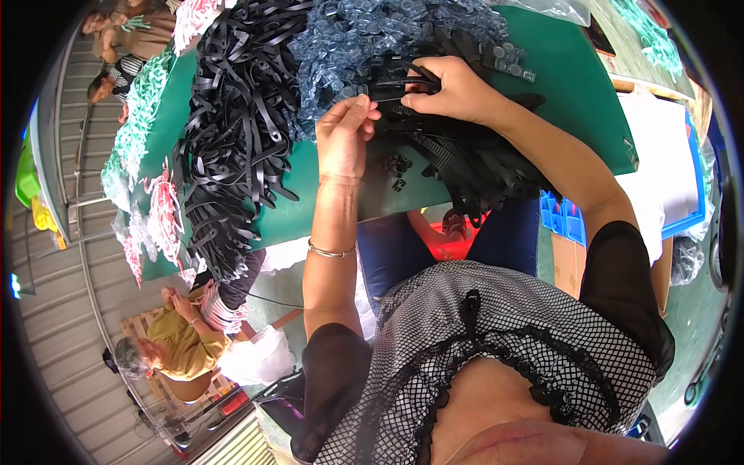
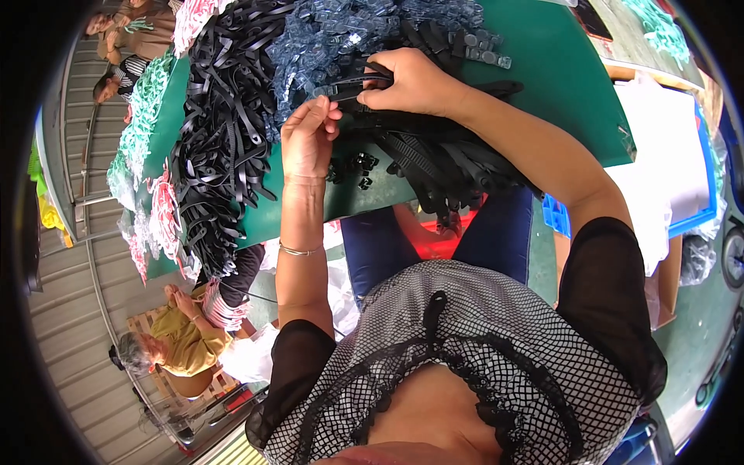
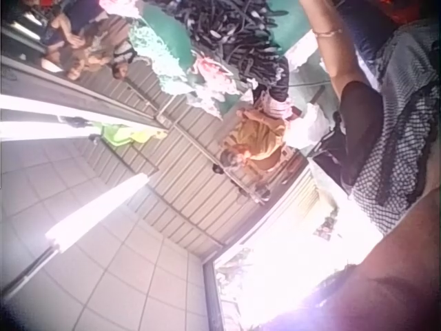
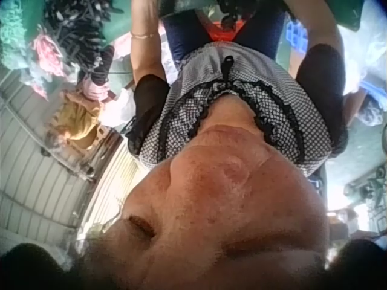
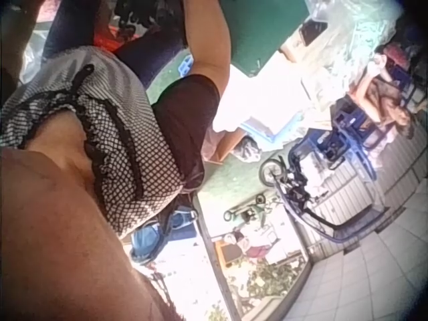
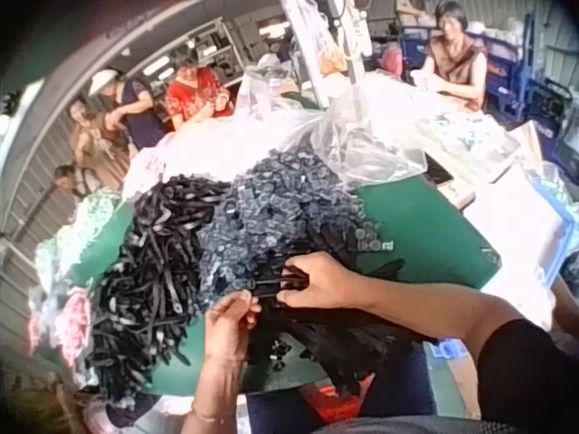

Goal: Sorting and organizing small black plastic components in a factory setting.

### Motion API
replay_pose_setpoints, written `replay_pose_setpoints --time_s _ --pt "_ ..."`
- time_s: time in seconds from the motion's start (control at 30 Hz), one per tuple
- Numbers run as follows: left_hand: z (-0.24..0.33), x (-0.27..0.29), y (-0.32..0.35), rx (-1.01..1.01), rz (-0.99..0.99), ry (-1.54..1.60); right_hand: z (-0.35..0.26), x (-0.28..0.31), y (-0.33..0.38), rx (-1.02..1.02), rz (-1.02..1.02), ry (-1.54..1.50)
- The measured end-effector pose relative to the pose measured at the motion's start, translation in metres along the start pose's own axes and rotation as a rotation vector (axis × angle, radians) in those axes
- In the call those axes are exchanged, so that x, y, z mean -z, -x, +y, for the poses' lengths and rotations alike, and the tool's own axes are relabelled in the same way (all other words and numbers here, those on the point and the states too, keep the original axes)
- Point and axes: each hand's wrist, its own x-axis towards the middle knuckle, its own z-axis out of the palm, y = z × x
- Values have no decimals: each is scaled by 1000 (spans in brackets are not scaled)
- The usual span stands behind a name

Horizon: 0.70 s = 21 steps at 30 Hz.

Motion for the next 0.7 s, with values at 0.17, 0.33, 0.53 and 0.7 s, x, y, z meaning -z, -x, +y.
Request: replay_pose_setpoints --time_s 0.17,0.33,0.53,0.7 --pt "4 2 -6 -37 -79 -245 -9 1 -2 -157 -31 -178" --pt "6 20 -16 -241 27 -383 1 -2 -2 -6 129 -72" --pt "0 24 -11 -620 -10 -1169 -2 -3 -1 -12 145 -121" --pt "-1 14 -8 -681 22 -1382 -4 0 -2 -51 112 -143"
